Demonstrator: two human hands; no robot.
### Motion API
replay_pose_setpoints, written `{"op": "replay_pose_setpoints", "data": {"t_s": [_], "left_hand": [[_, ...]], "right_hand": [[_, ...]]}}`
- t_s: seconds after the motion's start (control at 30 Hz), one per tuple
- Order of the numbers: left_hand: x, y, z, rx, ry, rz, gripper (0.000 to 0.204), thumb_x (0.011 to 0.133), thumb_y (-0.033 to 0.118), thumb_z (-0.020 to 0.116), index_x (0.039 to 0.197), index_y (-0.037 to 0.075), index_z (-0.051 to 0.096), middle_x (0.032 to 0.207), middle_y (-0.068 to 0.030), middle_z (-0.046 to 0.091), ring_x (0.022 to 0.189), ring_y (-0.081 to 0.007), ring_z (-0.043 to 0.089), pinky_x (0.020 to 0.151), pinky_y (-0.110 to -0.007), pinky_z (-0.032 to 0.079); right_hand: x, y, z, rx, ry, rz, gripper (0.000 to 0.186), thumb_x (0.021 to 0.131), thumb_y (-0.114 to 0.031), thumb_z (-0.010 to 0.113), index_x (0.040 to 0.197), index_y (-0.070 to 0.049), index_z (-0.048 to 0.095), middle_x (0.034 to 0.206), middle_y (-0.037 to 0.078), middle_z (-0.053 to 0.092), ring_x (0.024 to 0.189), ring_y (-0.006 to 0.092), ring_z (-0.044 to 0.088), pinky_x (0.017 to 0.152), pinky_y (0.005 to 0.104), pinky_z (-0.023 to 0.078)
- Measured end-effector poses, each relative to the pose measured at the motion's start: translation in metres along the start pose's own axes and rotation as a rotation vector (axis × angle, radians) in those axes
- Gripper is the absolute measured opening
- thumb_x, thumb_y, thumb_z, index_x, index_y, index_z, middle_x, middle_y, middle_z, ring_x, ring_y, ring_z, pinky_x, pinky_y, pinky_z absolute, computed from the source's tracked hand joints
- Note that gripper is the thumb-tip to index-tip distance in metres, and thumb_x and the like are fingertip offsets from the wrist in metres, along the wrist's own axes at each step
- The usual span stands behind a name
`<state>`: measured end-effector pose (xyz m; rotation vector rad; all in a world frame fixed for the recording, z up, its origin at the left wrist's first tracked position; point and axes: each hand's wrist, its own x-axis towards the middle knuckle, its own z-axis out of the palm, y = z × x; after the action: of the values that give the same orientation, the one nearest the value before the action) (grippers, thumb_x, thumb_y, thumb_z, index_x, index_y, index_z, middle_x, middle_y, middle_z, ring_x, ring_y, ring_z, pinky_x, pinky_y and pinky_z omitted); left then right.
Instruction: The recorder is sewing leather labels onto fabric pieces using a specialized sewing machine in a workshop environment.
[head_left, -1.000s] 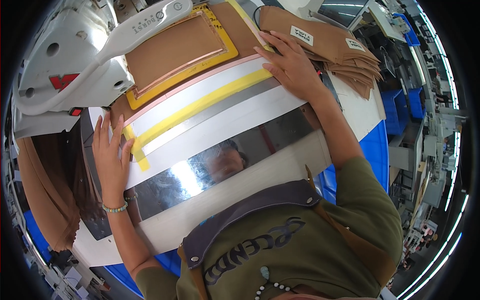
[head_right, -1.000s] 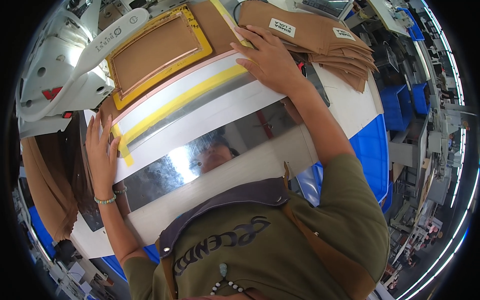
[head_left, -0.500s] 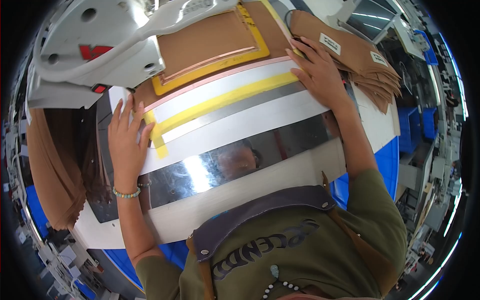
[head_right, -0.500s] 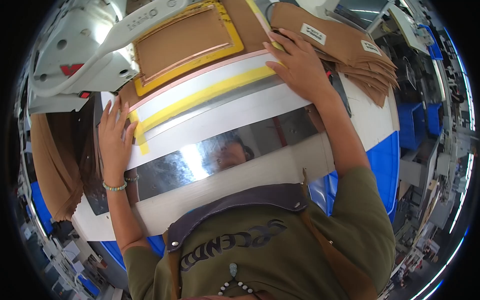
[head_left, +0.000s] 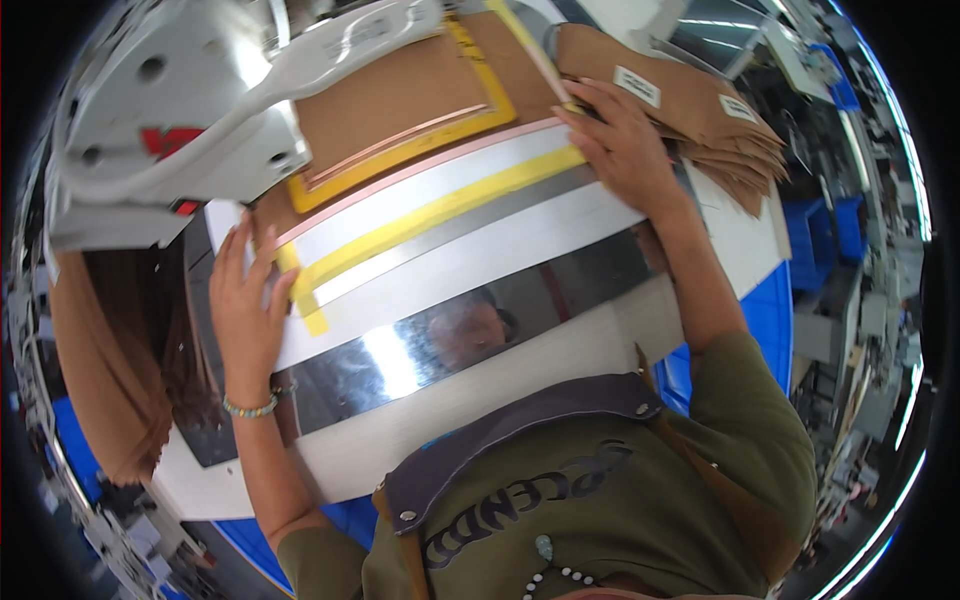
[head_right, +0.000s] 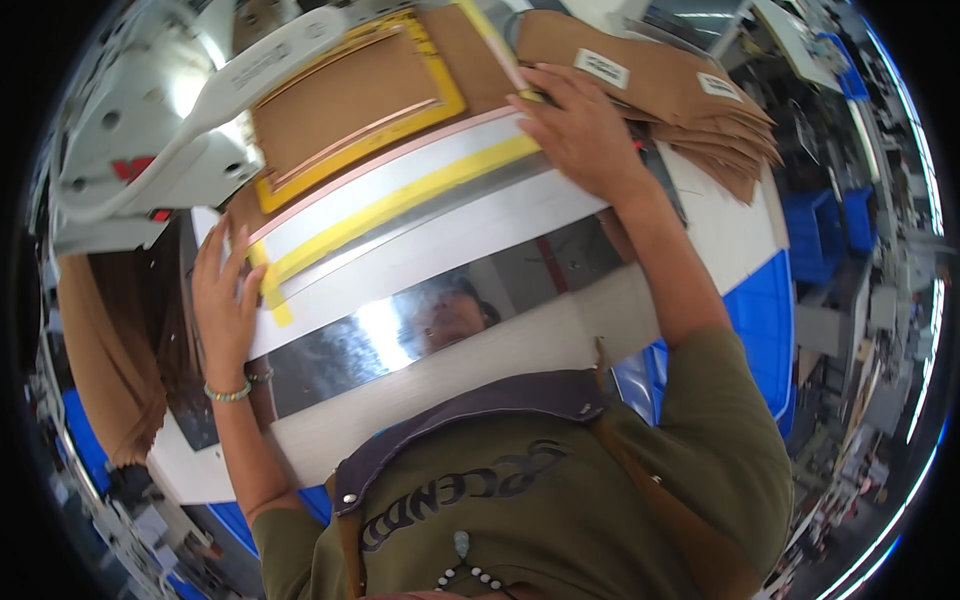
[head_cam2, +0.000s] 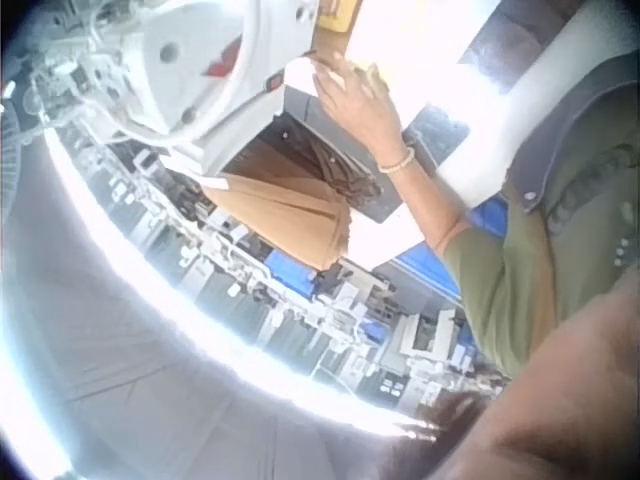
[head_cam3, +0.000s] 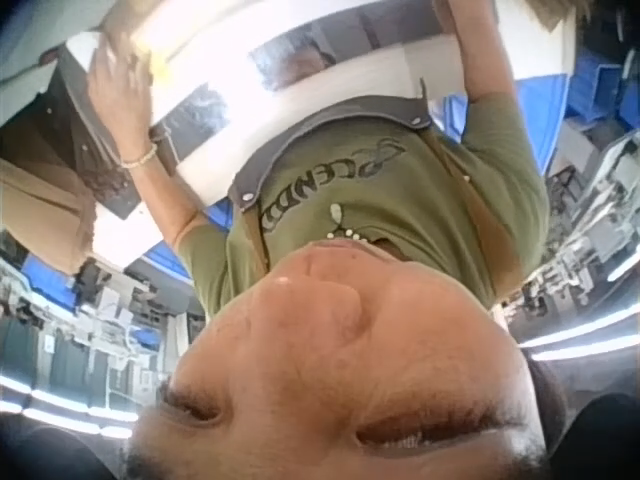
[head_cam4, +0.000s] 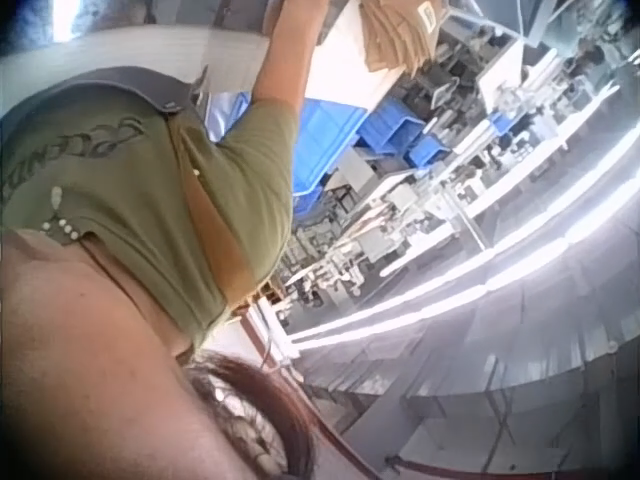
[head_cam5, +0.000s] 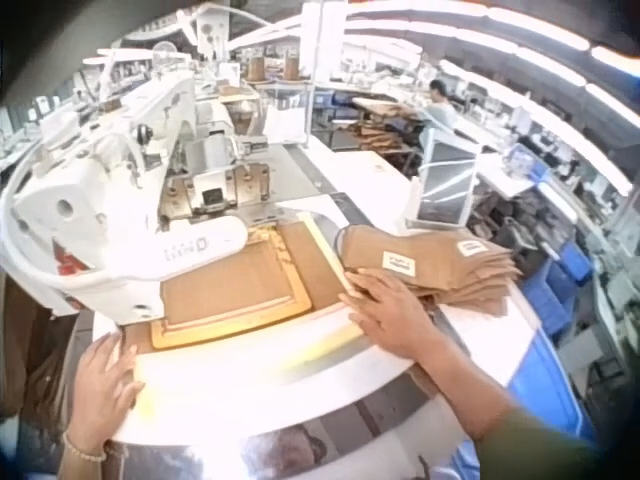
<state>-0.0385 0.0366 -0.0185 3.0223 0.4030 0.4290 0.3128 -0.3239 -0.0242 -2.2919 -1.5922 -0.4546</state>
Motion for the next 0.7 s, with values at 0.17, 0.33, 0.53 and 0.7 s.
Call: {"op": "replay_pose_setpoints", "data": {"t_s": [0.17, 0.33, 0.53, 0.7], "left_hand": [[-0.002, -0.001, 0.001, -0.01, -0.029, -0.016, 0.053, 0.098, 0.02, 0.074, 0.15, 0.013, 0.064, 0.163, -0.0122, 0.053, 0.152, -0.037, 0.046, 0.124, -0.049, 0.037], [-0.004, -0.002, 0.003, 0.022, -0.033, -0.037, 0.056, 0.098, 0.018, 0.074, 0.153, 0.016, 0.063, 0.163, -0.0103, 0.053, 0.153, -0.0357, 0.045, 0.125, -0.048, 0.037], [-0.002, -0.004, 0.004, 0.005, -0.033, -0.03, 0.056, 0.099, 0.018, 0.073, 0.153, 0.014, 0.062, 0.164, -0.0112, 0.053, 0.151, -0.0358, 0.047, 0.124, -0.047, 0.037], [-0.004, -0.005, 0.004, -0.027, 0.021, 0.008, 0.053, 0.1, 0.019, 0.071, 0.153, 0.012, 0.063, 0.164, -0.0125, 0.053, 0.15, -0.0352, 0.049, 0.123, -0.047, 0.037]], "right_hand": [[-0.004, -0.003, 0.005, 0.02, 0.031, 0.042, 0.032, 0.104, -0.03, 0.068, 0.126, -0.009, 0.079, 0.142, 0.009, 0.067, 0.142, 0.0306, 0.053, 0.116, 0.0453, 0.044], [-0.001, -0.006, 0.005, 0.019, 0.05, 0.036, 0.033, 0.105, -0.033, 0.067, 0.123, -0.008, 0.08, 0.142, 0.008, 0.068, 0.144, 0.0279, 0.051, 0.117, 0.045, 0.043], [-0.002, -0.005, -0.011, 0.101, 0.069, 0.066, 0.03, 0.103, -0.025, 0.069, 0.126, -0.008, 0.078, 0.142, 0.007, 0.068, 0.14, 0.0308, 0.055, 0.116, 0.0444, 0.045], [0.009, 0.047, -0.041, 0.011, 0.346, 0.17, 0.023, 0.1, -0.026, 0.071, 0.109, -0.007, 0.078, 0.126, 0.008, 0.073, 0.119, 0.0318, 0.065, 0.097, 0.0451, 0.055]]}}
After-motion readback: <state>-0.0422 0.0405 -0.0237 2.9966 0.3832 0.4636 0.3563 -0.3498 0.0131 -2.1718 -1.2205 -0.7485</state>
